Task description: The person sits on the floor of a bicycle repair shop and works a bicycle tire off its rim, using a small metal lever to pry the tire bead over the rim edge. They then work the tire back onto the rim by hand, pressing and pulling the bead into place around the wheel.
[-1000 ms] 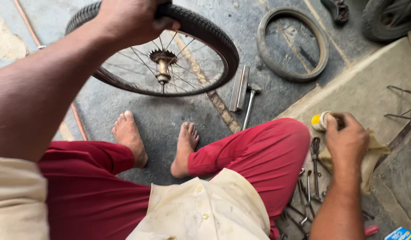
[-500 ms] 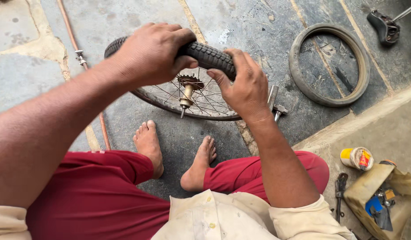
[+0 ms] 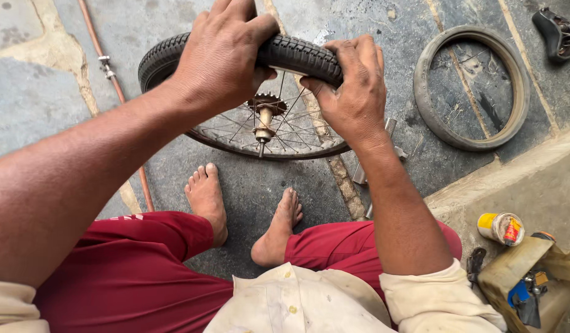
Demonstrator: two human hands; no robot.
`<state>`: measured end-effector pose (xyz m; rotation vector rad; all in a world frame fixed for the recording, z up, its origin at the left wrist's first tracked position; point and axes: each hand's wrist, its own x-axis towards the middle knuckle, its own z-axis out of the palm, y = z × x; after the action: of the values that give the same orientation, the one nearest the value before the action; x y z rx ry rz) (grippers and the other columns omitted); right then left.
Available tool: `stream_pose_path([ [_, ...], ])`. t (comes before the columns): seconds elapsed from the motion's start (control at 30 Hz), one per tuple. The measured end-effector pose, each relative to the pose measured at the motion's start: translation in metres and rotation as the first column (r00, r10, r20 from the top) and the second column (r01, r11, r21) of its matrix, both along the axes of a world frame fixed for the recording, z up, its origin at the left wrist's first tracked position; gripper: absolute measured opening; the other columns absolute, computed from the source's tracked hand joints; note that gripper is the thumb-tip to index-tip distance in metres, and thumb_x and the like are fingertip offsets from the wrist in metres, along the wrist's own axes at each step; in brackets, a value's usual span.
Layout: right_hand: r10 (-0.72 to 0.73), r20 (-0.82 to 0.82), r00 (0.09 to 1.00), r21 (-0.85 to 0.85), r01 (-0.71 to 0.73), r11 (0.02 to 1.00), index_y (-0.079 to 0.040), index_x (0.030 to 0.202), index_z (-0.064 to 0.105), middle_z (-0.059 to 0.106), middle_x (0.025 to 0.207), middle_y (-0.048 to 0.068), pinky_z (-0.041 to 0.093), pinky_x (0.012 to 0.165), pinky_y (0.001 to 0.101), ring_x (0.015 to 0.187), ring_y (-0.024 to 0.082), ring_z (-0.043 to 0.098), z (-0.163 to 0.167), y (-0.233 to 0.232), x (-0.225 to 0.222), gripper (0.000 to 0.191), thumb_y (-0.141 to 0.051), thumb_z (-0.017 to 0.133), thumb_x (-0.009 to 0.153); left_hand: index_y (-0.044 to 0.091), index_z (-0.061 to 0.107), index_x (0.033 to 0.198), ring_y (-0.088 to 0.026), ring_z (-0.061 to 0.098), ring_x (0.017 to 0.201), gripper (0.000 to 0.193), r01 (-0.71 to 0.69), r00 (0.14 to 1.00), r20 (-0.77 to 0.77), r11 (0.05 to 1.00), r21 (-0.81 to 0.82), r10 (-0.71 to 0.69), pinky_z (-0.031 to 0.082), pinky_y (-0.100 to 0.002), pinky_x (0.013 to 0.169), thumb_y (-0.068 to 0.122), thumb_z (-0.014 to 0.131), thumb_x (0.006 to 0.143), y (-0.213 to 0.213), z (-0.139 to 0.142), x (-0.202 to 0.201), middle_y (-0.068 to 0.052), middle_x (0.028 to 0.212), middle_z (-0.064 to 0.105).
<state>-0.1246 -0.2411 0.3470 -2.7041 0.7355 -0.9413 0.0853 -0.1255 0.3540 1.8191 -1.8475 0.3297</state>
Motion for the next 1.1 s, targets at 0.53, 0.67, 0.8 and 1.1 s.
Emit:
stream_pose_path([
  [0.53, -0.358, 0.140, 0.923, 0.491, 0.250, 0.835, -0.007, 0.106, 0.061, 0.067, 0.096, 0.006, 0.055, 0.079, 0.0408, 0.089, 0.024, 0.068, -0.095, -0.007, -0.068, 0.059, -0.043, 0.096, 0.074, 0.009, 0.052, 0.120, -0.025, 0.056, 0.104, 0.068, -0.005, 0.939, -0.307, 0.896, 0.444, 0.157, 0.052, -0.043, 0.087, 0.033, 0.091, 0.070, 0.011, 0.033, 0.009, -0.010, 0.106, 0.058],
  [0.67, -0.248, 0.229, 0.941, 0.278, 0.181, 0.944, -0.005, 0.096, 0.063, 0.062, 0.094, 0.008, 0.052, 0.078, 0.0431, 0.085, 0.028, 0.063, -0.088, -0.002, -0.075, 0.054, -0.037, 0.099, 0.070, 0.008, 0.057, 0.115, -0.027, 0.054, 0.104, 0.061, 0.030, 0.968, -0.238, 0.910, 0.413, 0.076, 0.051, -0.045, 0.087, 0.034, 0.090, 0.071, 0.020, 0.049, 0.008, -0.011, 0.106, 0.058],
  [0.8, -0.059, 0.110, 0.992, -0.093, 0.070, 0.993, -0.006, 0.095, 0.064, 0.062, 0.095, 0.009, 0.052, 0.078, 0.0450, 0.089, 0.030, 0.063, -0.029, 0.002, -0.059, 0.055, -0.037, 0.100, 0.066, 0.005, 0.059, 0.109, -0.028, 0.055, 0.102, 0.065, 0.028, 0.997, -0.077, 0.906, 0.423, 0.004, 0.051, -0.045, 0.090, 0.056, 0.084, 0.077, 0.020, 0.048, -0.020, -0.013, 0.106, 0.057],
  [1.1, 0.016, -0.110, 0.994, -0.171, -0.035, 0.985, -0.008, 0.085, 0.059, 0.061, 0.085, 0.008, 0.054, 0.067, 0.0458, 0.082, 0.030, 0.066, 0.023, 0.019, -0.014, 0.057, -0.045, 0.098, 0.068, 0.005, 0.067, 0.100, -0.031, 0.061, 0.087, 0.076, -0.022, 0.999, -0.044, 0.986, 0.167, 0.030, 0.052, -0.047, 0.072, 0.077, 0.073, 0.080, 0.028, 0.020, -0.034, -0.015, 0.091, 0.057],
])
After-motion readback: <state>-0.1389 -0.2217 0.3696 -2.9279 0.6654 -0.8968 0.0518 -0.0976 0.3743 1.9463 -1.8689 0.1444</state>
